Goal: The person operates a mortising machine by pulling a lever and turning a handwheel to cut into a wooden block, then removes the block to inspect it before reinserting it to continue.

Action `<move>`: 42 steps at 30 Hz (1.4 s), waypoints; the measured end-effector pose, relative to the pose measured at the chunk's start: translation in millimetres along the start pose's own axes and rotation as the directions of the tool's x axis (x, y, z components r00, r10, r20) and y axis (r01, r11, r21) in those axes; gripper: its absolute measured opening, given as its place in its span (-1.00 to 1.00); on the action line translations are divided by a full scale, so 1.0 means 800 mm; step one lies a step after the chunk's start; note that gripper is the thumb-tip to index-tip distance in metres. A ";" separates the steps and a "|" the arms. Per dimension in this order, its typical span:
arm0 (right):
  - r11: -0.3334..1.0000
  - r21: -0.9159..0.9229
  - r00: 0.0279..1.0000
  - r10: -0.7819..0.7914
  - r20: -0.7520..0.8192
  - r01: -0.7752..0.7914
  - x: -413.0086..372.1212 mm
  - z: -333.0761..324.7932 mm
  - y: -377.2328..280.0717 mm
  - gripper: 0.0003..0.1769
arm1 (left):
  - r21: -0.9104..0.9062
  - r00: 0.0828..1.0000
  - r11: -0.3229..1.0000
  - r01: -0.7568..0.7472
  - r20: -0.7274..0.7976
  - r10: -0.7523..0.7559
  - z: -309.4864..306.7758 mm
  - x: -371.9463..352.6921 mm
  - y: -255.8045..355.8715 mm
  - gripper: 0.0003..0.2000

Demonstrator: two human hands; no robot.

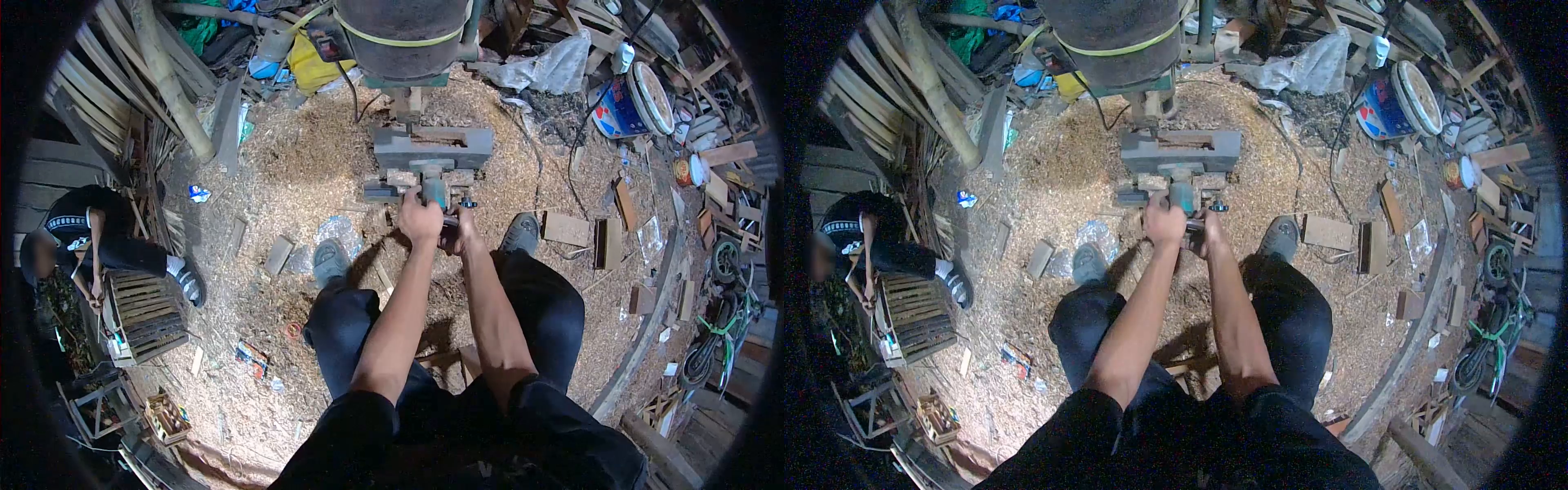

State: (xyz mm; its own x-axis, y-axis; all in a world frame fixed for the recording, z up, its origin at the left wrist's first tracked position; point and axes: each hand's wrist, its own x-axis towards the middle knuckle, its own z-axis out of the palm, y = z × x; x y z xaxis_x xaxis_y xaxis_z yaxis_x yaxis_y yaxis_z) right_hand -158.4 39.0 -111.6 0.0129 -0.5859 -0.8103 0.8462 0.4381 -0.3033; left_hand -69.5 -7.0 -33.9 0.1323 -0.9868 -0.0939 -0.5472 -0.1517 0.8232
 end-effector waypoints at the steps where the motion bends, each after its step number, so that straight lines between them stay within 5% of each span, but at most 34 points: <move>1: 0.998 0.037 0.999 -0.047 0.013 0.046 0.004 0.002 0.006 -0.59 | -0.078 1.000 0.997 -0.006 0.014 0.007 0.003 0.005 -0.010 -0.73; 2: 0.993 0.074 0.996 -0.092 0.018 0.090 0.007 -0.003 0.014 -0.55 | -0.156 0.999 0.988 -0.006 0.031 0.011 0.008 0.006 -0.026 -0.73; 4: 0.875 -0.423 0.886 -0.371 -0.278 0.234 0.022 -0.005 0.013 -0.41 | -0.540 0.999 0.841 -0.031 0.008 0.042 0.047 0.033 -0.102 -0.69; 5: 0.760 -0.619 0.794 -0.494 -0.355 0.196 0.015 0.002 0.015 -0.36 | -0.628 0.983 0.758 0.177 0.154 -0.102 0.035 0.032 -0.095 -0.66; 6: 0.656 -0.735 0.740 -0.579 -0.343 0.172 -0.023 0.031 0.005 -0.36 | -0.597 0.985 0.785 0.165 0.144 -0.097 0.036 0.037 -0.091 -0.66; 9: 0.702 -0.693 0.796 -0.509 -0.327 0.164 -0.044 0.040 0.000 -0.39 | -0.491 0.989 0.860 0.142 0.105 -0.103 0.021 0.025 -0.080 -0.68; 12: 0.732 -0.633 0.748 -0.563 -0.351 0.254 -0.069 0.061 -0.003 -0.44 | -0.157 0.994 0.983 0.092 0.064 -0.083 0.006 0.018 -0.055 -0.67; 16: 0.761 -0.580 0.738 -0.564 -0.370 0.291 -0.063 0.062 0.001 -0.49 | -0.186 0.988 0.980 -0.067 0.126 0.091 0.012 0.029 -0.082 -0.66; 17: 0.772 -0.573 0.752 -0.545 -0.371 0.276 -0.054 0.057 0.002 -0.50 | -0.231 0.991 0.973 0.002 0.128 0.028 0.016 0.031 -0.082 -0.67; 20: 0.756 -0.539 0.720 -0.601 -0.346 0.372 -0.013 0.033 0.010 -0.59 | -0.202 0.996 0.976 -0.081 -0.050 0.072 0.019 0.022 -0.079 -0.69; 21: 0.696 -0.579 0.697 -0.660 -0.282 0.424 0.005 0.022 0.012 -0.58 | -0.229 0.998 0.973 -0.006 0.062 0.021 0.020 0.026 -0.082 -0.71; 24: 0.645 -0.697 0.657 -0.677 -0.331 0.314 -0.057 0.055 0.011 -0.53 | -0.014 0.975 0.992 -0.123 0.186 0.123 0.012 0.028 -0.095 -0.70; 25: 0.628 -0.666 0.669 -0.698 -0.254 0.403 -0.043 0.042 0.017 -0.47 | 0.070 0.958 0.980 -0.186 0.233 0.165 0.014 0.026 -0.103 -0.66; 29: 0.541 -0.781 0.655 -0.718 -0.235 0.312 -0.054 0.044 0.013 -0.44 | -0.219 0.944 0.971 -0.098 0.287 0.160 0.003 0.023 -0.103 -0.64; 32: 0.383 -0.840 0.495 -0.854 -0.163 0.384 -0.067 0.063 0.008 -0.61 | -0.086 0.939 0.993 -0.087 0.326 0.110 -0.042 -0.001 -0.057 -0.60; 35: 0.173 -0.772 0.270 -0.963 -0.002 0.612 -0.081 0.092 -0.027 -0.58 | -0.085 0.833 0.833 -0.547 0.046 0.552 -0.118 0.016 0.032 -0.37; 36: 0.135 -0.773 0.268 -0.962 0.046 0.620 -0.110 0.113 -0.047 -0.59 | 0.024 0.776 0.776 -0.630 -0.019 0.630 -0.159 0.017 0.076 -0.35; 37: 0.024 -0.722 0.167 -0.978 0.127 0.692 -0.097 0.118 -0.069 -0.61 | 0.138 0.704 0.706 -0.695 -0.073 0.707 -0.193 0.021 0.113 -0.33; 42: 0.118 -0.605 0.239 -0.963 0.122 0.787 -0.205 0.213 -0.151 -0.59 | 0.528 0.633 0.534 -0.660 0.006 0.774 -0.268 0.057 0.206 -0.28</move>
State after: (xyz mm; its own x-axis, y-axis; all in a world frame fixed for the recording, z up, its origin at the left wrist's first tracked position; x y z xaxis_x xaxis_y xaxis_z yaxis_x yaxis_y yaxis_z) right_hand -172.1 -34.3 143.9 -0.7473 -0.6450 0.1599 -0.2121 0.0035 -0.9772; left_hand 23.8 -64.6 217.2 -0.3454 -0.7420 0.5746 -0.8165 0.5395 0.2059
